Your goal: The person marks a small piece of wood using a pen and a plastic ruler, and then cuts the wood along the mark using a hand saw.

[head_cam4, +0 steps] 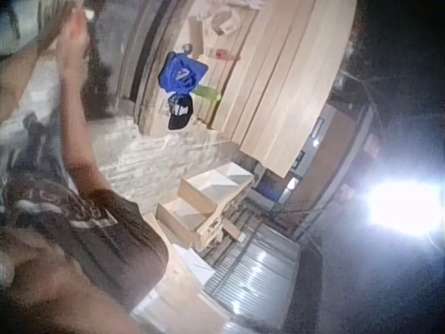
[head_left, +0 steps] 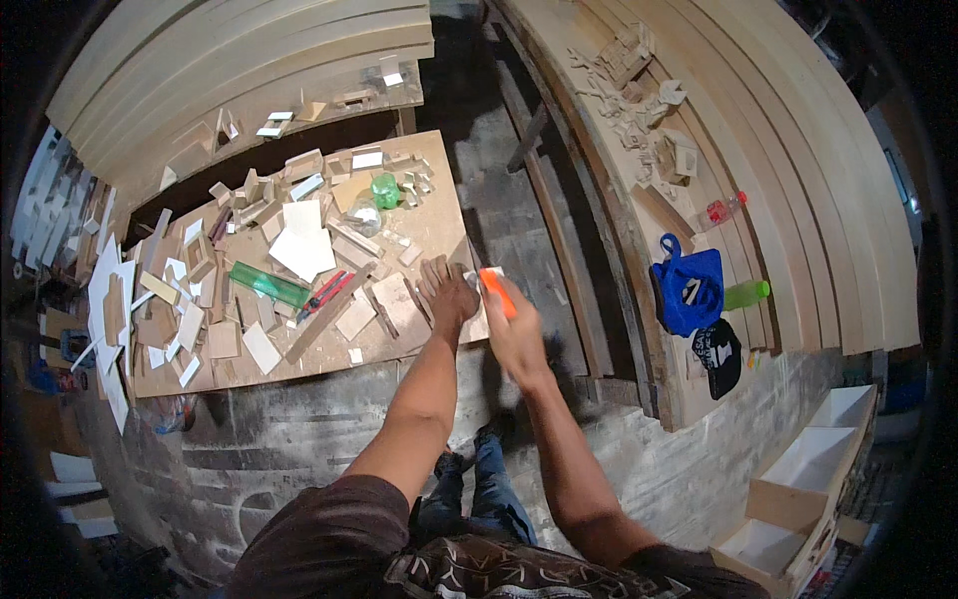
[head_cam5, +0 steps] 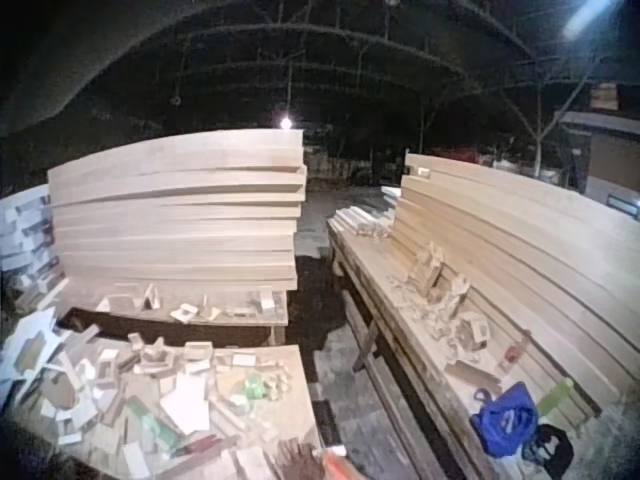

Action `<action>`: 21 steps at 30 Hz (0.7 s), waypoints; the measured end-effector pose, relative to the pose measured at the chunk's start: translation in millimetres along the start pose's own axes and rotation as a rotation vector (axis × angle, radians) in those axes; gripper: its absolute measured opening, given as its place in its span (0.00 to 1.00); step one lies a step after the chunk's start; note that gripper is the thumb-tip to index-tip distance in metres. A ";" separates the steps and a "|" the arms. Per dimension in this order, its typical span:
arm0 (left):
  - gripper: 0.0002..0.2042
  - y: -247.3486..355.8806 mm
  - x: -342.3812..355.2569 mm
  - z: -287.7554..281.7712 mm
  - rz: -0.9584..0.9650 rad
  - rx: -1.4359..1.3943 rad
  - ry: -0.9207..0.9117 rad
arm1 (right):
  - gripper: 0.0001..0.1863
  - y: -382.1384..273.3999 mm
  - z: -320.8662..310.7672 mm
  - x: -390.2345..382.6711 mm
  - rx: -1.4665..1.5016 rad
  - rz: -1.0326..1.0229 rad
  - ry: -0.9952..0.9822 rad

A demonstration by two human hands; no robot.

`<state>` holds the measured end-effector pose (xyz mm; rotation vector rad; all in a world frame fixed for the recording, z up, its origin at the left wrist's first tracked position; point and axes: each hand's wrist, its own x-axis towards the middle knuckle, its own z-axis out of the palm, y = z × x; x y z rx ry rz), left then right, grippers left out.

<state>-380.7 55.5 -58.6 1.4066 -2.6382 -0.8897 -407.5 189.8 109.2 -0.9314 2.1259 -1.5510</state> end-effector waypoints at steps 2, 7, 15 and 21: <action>0.26 6.8 4.8 11.9 -0.015 0.037 -0.017 | 0.24 46.9 8.2 26.3 -0.131 0.304 -0.135; 0.24 -8.0 10.2 -0.9 -0.055 0.026 0.111 | 0.24 67.9 11.1 -31.4 -0.072 0.098 0.091; 0.21 4.0 -10.3 -8.9 -0.046 0.002 0.074 | 0.25 30.6 -126.6 -121.2 0.126 0.320 0.042; 0.23 2.1 -13.6 -13.1 0.005 0.036 0.132 | 0.26 35.5 -184.2 -214.4 0.093 0.410 0.082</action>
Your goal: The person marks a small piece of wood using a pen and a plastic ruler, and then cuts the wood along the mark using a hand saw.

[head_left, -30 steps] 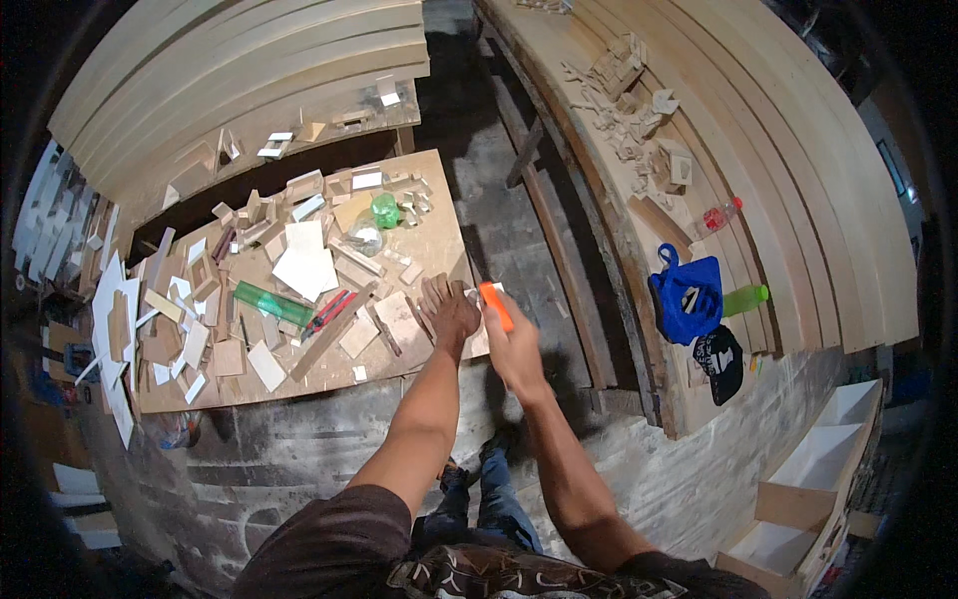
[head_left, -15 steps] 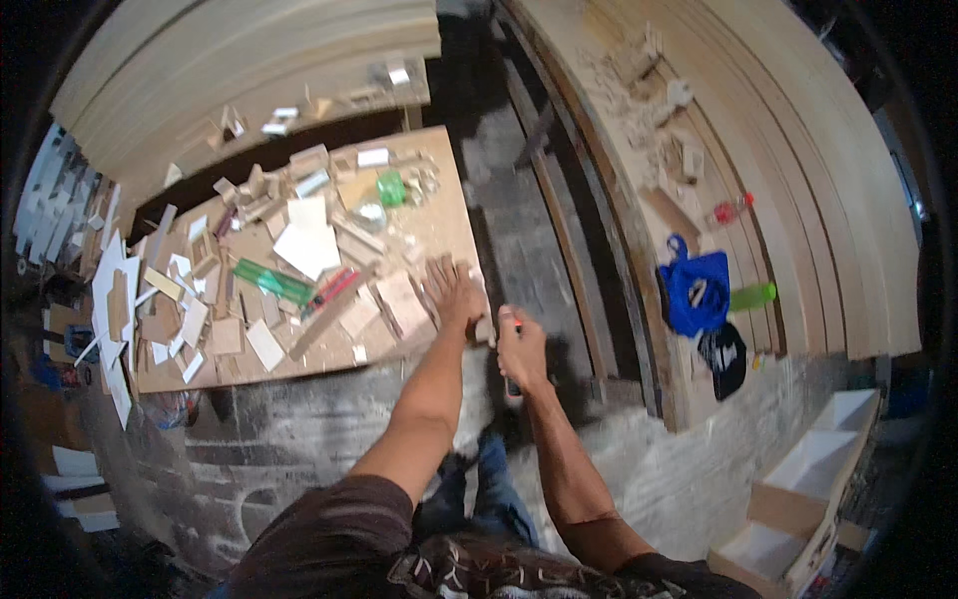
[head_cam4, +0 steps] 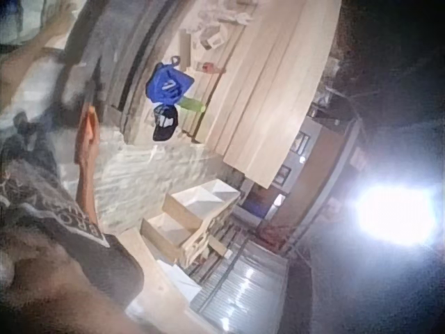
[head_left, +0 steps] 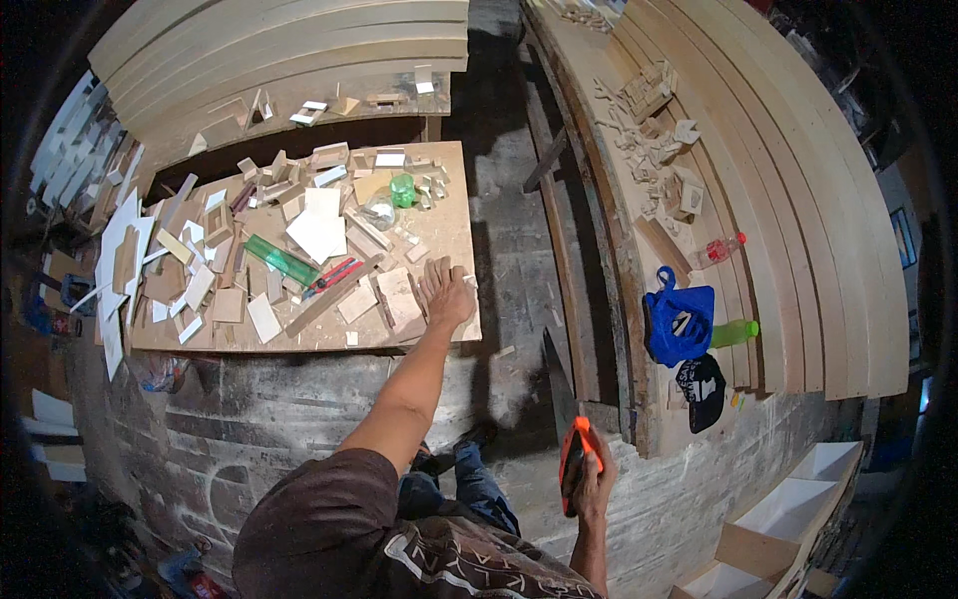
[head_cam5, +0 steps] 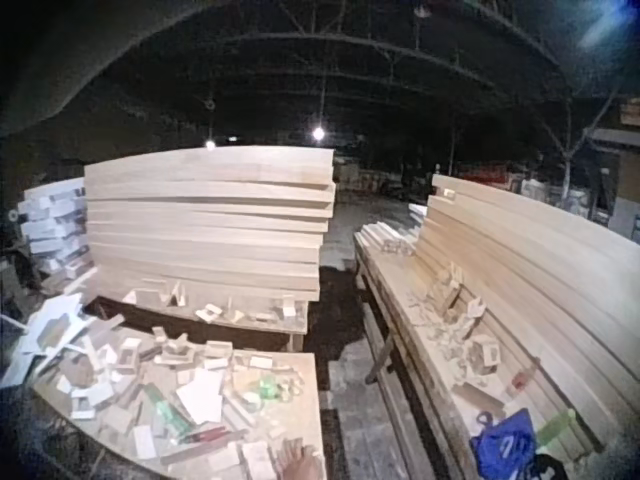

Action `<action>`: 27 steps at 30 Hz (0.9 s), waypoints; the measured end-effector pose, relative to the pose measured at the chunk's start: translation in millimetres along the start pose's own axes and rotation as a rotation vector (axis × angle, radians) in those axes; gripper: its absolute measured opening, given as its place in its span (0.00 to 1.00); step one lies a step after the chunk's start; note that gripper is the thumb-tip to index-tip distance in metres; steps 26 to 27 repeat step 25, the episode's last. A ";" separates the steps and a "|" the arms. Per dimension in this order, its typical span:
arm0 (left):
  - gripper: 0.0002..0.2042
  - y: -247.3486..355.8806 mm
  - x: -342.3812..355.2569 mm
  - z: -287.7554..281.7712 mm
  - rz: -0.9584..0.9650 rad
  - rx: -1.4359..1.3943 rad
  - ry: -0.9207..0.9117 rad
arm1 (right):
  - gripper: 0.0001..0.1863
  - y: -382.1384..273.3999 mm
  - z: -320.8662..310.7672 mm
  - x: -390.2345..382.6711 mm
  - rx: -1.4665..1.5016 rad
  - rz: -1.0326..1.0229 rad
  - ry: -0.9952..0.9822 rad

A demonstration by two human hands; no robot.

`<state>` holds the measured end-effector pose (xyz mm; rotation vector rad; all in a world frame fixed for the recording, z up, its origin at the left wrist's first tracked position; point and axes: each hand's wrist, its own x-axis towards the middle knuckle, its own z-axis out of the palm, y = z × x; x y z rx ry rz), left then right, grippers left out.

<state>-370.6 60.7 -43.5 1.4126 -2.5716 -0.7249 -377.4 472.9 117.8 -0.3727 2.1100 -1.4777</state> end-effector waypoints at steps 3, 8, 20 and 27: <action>0.19 5.7 -17.0 -5.7 0.150 0.048 0.183 | 0.26 -2.3 -14.9 -19.8 -0.056 0.029 0.030; 0.16 -9.2 -15.5 -3.2 0.426 0.235 0.170 | 0.25 -16.2 -38.4 -20.4 -0.107 0.026 0.014; 0.19 -2.3 -27.7 -18.4 0.587 0.473 0.068 | 0.26 -10.6 -62.4 -10.1 0.015 -0.151 0.043; 0.20 -21.3 -25.6 -18.7 0.597 0.384 -0.153 | 0.36 -69.9 -40.9 -10.9 -0.214 -0.401 -0.036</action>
